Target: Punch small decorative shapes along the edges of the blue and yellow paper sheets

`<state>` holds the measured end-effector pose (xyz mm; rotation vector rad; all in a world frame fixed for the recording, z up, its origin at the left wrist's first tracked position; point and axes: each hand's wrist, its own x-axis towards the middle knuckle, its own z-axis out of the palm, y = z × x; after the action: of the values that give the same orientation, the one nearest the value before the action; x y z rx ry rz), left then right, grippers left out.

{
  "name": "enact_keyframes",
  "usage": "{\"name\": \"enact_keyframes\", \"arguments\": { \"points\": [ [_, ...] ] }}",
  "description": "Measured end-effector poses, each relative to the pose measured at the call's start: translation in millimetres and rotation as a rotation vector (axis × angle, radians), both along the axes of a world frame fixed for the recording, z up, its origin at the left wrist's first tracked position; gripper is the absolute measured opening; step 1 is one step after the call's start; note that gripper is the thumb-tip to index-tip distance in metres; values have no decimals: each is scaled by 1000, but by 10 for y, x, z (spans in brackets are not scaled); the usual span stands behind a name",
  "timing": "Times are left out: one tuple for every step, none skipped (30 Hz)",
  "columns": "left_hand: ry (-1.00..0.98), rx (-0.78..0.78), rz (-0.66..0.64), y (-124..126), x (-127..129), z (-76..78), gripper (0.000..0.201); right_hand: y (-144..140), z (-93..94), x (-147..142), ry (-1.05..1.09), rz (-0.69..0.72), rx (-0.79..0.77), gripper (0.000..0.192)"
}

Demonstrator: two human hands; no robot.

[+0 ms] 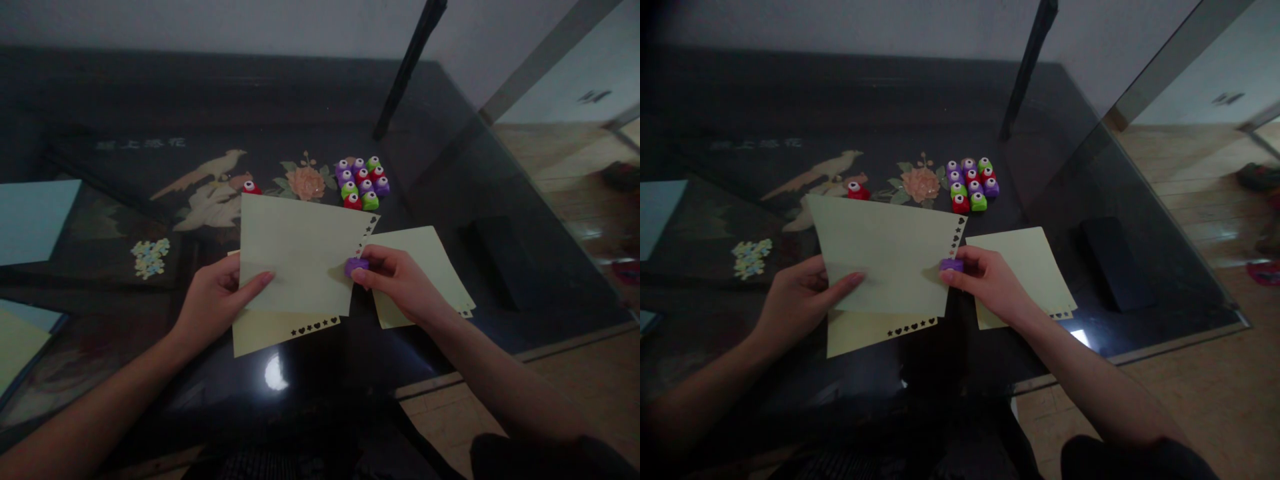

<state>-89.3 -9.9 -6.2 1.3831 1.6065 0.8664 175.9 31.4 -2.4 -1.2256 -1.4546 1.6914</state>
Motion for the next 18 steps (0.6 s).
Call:
{"name": "enact_keyframes", "arguments": {
  "points": [
    [-1, 2, -4, -2, -4, -4, 25, 0, 1, 1, 0, 1, 1, 21],
    [1, 6, -8, -3, -9, -9, 25, 0, 2, 1, 0, 0, 2, 21],
    [7, 7, -13, -4, -13, -14, 24, 0, 3, 1, 1, -1, 6, 21],
    [16, 9, -18, -4, -16, -18, 24, -2, 4, 1, 2, 1, 10, 20],
    [22, 10, -20, -4, -17, -21, 24, -3, 4, 1, 5, 4, 14, 20],
    [26, 9, -20, -3, -17, -23, 24, -4, 4, 2, 8, 6, 18, 20],
    [27, 6, -20, -3, -15, -23, 24, -4, 4, 2, 8, 6, 22, 20],
    [29, 4, -17, -2, -13, -20, 25, -5, 4, 2, 8, 6, 25, 20],
    [33, 1, -18, -2, -10, -16, 25, -4, 3, 3, 7, 8, 25, 21],
    [39, 1, -18, -2, -6, -11, 25, -4, 2, 5, 6, 9, 25, 21],
    [46, 2, -21, -2, -3, -5, 25, -3, 2, 6, 5, 10, 25, 21],
    [53, 3, -24, -3, 0, 1, 25, -2, 2, 8, 4, 13, 24, 22],
    [55, 4, -28, -4, 2, 6, 24, -1, 2, 9, 6, 16, 20, 22],
    [51, 4, -31, -5, 4, 10, 24, -1, 1, 11, 8, 19, 15, 22],
    [44, 3, -34, -7, 4, 12, 23, 0, 1, 12, 10, 20, 10, 22],
    [36, 1, -34, -8, 4, 11, 23, 0, -1, 13, 13, 21, 8, 22],
    [33, -3, -35, -10, 2, 9, 24, 0, -3, 14, 15, 21, 6, 22],
    [35, -5, -37, -12, 0, 5, 24, 0, -7, 15, 17, 21, 6, 22]
  ]
}}
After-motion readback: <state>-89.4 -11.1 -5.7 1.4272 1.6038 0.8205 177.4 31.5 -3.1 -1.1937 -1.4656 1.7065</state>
